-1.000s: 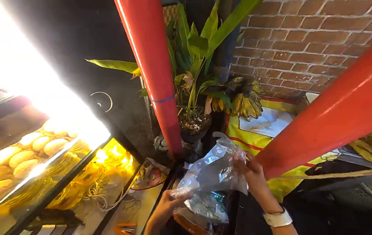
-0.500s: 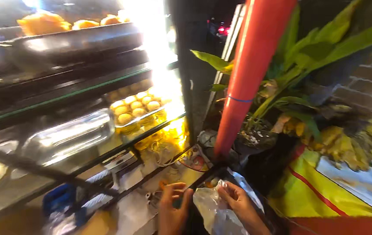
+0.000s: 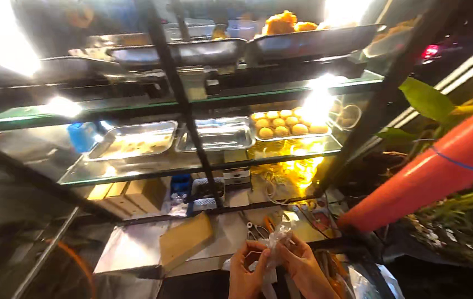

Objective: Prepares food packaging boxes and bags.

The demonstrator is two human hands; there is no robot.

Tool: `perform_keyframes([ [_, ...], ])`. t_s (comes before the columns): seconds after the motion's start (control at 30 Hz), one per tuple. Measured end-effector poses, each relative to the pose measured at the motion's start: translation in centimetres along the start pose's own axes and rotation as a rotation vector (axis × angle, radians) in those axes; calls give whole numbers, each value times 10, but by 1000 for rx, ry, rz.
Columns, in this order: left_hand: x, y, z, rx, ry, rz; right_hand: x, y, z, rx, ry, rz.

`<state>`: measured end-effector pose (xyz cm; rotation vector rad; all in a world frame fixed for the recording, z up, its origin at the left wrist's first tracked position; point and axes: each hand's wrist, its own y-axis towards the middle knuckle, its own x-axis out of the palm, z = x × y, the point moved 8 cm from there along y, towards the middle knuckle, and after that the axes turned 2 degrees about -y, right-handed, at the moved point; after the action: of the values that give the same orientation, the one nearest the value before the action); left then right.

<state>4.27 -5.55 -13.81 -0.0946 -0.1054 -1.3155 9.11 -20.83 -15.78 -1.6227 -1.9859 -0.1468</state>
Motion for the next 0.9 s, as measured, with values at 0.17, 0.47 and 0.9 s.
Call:
perform_keyframes([
  [0.17, -66, -8, 16, -40, -37, 25, 72, -2, 46, 83, -99, -52],
  [0.47, -338, -66, 13, 8, 134, 507, 119, 49, 89, 65, -84, -202],
  [0.9, -440, -103, -28, -116, 313, 112, 274, 5, 258, 323, -638, -850],
])
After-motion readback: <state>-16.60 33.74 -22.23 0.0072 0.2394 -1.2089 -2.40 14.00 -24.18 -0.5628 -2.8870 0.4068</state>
